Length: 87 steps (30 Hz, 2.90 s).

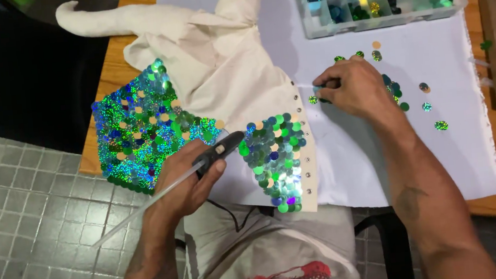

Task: Applying green and blue sequins to a white fabric horn using a hot glue gun

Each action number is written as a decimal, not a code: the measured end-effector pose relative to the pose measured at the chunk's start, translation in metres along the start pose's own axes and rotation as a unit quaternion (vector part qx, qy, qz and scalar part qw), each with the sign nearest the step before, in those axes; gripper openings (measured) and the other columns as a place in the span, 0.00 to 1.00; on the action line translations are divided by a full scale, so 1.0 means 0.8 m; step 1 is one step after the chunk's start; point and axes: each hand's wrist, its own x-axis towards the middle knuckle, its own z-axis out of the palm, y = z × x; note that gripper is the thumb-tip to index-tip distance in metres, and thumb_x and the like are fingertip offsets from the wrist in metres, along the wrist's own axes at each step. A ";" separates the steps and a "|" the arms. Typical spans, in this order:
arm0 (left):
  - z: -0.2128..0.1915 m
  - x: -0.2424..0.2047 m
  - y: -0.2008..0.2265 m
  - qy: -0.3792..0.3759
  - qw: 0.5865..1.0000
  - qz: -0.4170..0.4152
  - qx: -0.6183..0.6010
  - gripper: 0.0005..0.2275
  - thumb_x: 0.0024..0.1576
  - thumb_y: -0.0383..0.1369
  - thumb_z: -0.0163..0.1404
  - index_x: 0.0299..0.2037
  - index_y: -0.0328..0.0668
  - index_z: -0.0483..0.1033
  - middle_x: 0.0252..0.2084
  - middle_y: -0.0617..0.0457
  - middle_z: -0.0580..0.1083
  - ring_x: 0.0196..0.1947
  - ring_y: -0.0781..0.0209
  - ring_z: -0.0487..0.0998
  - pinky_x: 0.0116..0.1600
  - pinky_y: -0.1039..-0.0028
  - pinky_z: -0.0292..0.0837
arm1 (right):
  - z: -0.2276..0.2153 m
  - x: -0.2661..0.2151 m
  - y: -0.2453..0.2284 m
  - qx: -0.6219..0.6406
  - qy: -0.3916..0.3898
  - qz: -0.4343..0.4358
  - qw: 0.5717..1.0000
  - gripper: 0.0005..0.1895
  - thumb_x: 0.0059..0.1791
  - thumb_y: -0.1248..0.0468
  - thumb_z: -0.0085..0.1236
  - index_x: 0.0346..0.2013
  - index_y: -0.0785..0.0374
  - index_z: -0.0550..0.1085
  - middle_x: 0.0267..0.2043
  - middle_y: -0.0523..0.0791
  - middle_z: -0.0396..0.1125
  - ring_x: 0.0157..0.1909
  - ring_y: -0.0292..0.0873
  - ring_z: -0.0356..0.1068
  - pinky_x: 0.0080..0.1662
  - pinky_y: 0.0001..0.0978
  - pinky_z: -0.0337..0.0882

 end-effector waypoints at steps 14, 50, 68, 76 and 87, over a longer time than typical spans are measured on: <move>-0.046 0.053 0.041 -0.139 0.976 -0.129 0.104 0.23 0.62 0.53 0.42 0.34 0.39 0.75 0.30 0.39 0.73 0.34 0.33 0.78 0.40 0.50 0.70 | -0.042 -0.023 -0.053 0.239 -0.001 0.119 0.964 0.05 0.45 0.69 0.64 0.35 0.59 0.82 0.25 0.43 0.68 0.30 0.36 0.64 0.35 0.28 0.67; -0.005 -0.009 0.006 0.080 0.992 -0.046 0.089 0.18 0.62 0.53 0.44 0.34 0.49 0.74 0.30 0.49 0.69 0.30 0.38 0.77 0.32 0.56 0.72 | 0.068 -0.006 -0.133 0.202 -0.100 -0.101 0.969 0.03 0.44 0.61 0.68 0.30 0.56 0.82 0.36 0.43 0.69 0.46 0.48 0.66 0.50 0.44 0.66; 0.017 -0.030 -0.019 0.096 0.995 -0.019 0.015 0.15 0.62 0.48 0.44 0.36 0.50 0.77 0.29 0.53 0.70 0.26 0.43 0.76 0.29 0.63 0.72 | 0.108 -0.008 -0.133 0.148 -0.031 -0.097 0.984 0.09 0.40 0.59 0.73 0.31 0.49 0.78 0.32 0.37 0.64 0.45 0.40 0.62 0.52 0.35 0.68; 0.013 -0.027 -0.014 0.086 0.996 -0.007 0.008 0.15 0.62 0.48 0.45 0.38 0.48 0.76 0.29 0.49 0.70 0.27 0.40 0.75 0.30 0.60 0.72 | 0.112 -0.007 -0.136 0.160 0.021 -0.139 0.977 0.09 0.39 0.65 0.70 0.27 0.53 0.76 0.31 0.42 0.66 0.42 0.48 0.65 0.49 0.40 0.67; 0.012 -0.031 -0.011 0.095 0.995 0.019 -0.017 0.15 0.63 0.46 0.45 0.36 0.45 0.76 0.28 0.47 0.70 0.26 0.41 0.74 0.30 0.61 0.70 | -0.006 0.018 0.079 0.097 0.162 0.023 0.982 0.07 0.51 0.73 0.65 0.41 0.59 0.81 0.36 0.53 0.71 0.43 0.57 0.70 0.51 0.44 0.68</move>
